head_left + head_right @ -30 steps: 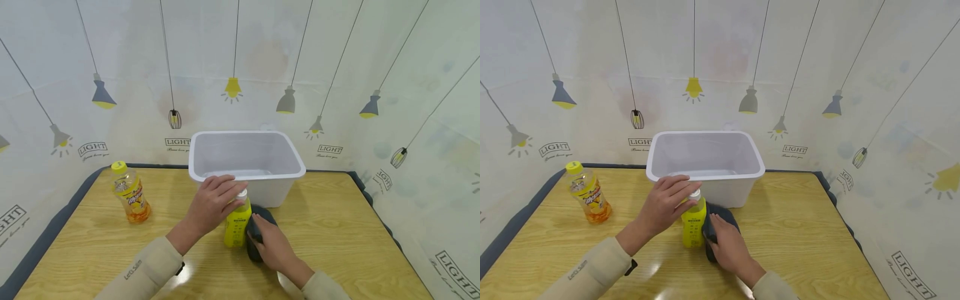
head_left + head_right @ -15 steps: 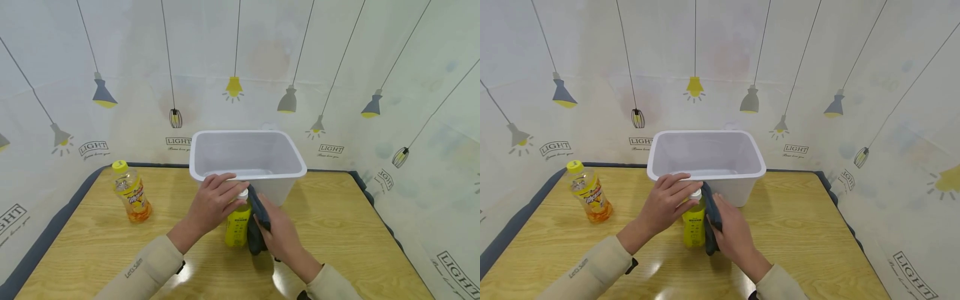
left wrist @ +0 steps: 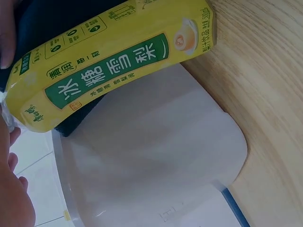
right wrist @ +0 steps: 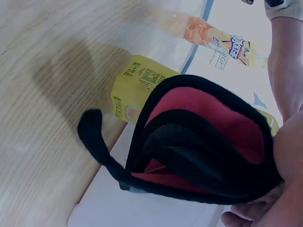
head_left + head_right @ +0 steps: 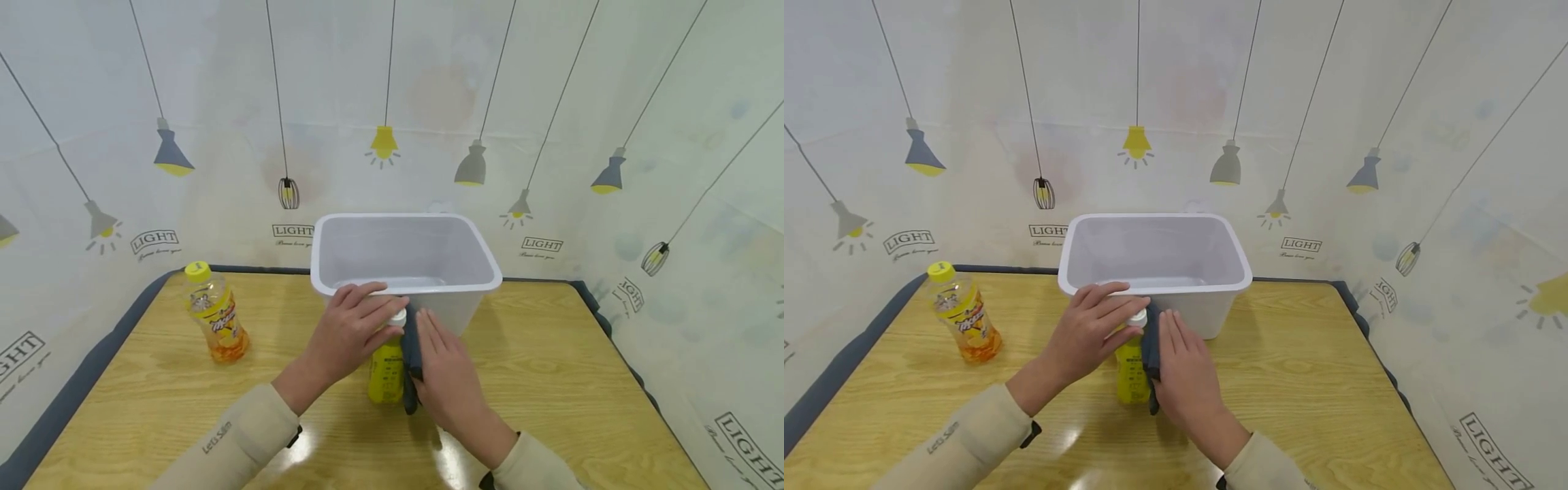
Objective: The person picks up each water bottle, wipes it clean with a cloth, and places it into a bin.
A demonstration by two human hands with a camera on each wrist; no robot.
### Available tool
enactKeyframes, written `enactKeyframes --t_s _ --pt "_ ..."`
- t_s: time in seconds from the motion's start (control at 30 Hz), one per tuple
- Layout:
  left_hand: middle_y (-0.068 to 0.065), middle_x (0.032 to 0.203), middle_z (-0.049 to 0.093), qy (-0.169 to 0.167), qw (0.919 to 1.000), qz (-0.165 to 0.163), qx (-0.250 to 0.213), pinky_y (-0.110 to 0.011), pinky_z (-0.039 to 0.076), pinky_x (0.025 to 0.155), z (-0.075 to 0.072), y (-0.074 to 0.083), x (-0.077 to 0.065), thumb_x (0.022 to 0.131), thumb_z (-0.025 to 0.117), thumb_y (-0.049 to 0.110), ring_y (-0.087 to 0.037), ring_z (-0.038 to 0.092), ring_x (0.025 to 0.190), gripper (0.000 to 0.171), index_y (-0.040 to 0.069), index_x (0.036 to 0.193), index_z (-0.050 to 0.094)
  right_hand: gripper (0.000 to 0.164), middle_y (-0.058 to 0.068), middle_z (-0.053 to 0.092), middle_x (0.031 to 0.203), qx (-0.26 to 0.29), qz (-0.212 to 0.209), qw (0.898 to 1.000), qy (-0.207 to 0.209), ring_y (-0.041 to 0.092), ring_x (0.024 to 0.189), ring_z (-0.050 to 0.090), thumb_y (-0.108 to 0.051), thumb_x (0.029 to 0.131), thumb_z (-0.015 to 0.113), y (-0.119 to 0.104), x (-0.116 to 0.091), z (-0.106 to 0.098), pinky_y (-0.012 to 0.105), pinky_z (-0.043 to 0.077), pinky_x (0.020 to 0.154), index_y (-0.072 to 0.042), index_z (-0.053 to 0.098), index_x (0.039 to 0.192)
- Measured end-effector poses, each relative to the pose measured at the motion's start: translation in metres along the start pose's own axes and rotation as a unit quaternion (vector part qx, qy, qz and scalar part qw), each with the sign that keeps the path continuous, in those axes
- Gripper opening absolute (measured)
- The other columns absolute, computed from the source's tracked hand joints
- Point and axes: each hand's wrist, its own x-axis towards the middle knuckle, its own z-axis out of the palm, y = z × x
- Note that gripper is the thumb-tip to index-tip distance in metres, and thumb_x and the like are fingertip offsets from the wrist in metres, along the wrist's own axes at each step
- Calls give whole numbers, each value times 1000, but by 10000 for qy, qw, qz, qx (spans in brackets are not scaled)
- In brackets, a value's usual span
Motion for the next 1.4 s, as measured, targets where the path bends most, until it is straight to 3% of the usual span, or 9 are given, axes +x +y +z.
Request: enactKeyframes --t_s 0.13,0.33,0.47,0.6,0.73,1.0,1.23,1.4 --pt "6 121 70 -69 10000 -37 -12 -38 42 99 0 0 -1 95 56 46 -22 56 124 43 20 129 64 81 18 49 146 -271 156 9989 -349 30 139 44 -21 77 80 2 -5 8 42 43 108 6 42 143" --pt "6 122 69 -92 9998 -109 -138 -38 42 99 0 2 -4 95 57 44 -22 55 125 42 20 129 64 78 19 43 151 -427 227 9892 -1381 30 142 39 -27 83 75 2 -22 32 43 35 114 5 40 144" --pt "6 122 69 -127 9997 -151 -145 -38 41 100 1 2 -5 97 54 44 -22 55 125 41 21 130 63 80 18 42 151 -587 166 9851 -1610 29 143 38 -30 81 77 2 -29 45 42 34 114 6 41 144" --pt "6 122 69 -110 9996 -195 -158 -38 41 100 1 3 -6 97 55 43 -22 54 126 41 21 130 63 80 13 41 153 -925 -57 9733 -2102 26 144 37 -37 83 76 4 -36 54 42 35 114 1 43 144" --pt "6 122 69 -98 9995 -204 -214 -37 41 100 1 3 -5 96 58 41 -22 54 126 40 20 130 64 77 13 36 156 -765 -62 9639 -2550 26 146 34 -42 88 69 8 -42 65 43 33 116 0 40 147" --pt "6 122 69 -48 9996 -190 -182 -38 41 100 1 3 -3 97 56 42 -22 54 126 41 20 130 63 83 14 31 158 451 515 9674 -2438 27 148 28 -63 97 39 14 -39 73 49 25 119 1 33 150" --pt "6 122 69 -87 9996 -195 -184 -38 41 101 0 3 -2 97 55 43 -22 54 126 41 20 131 63 73 13 39 155 997 714 9677 -2201 27 146 34 -56 100 38 18 -35 71 49 25 119 -1 38 148" --pt "6 123 69 -90 9996 -207 -184 -37 41 100 0 3 -2 97 56 42 -22 54 126 41 21 131 63 63 13 46 149 1536 948 9704 -1606 28 140 43 -48 102 41 17 -33 61 48 32 116 -3 43 146"
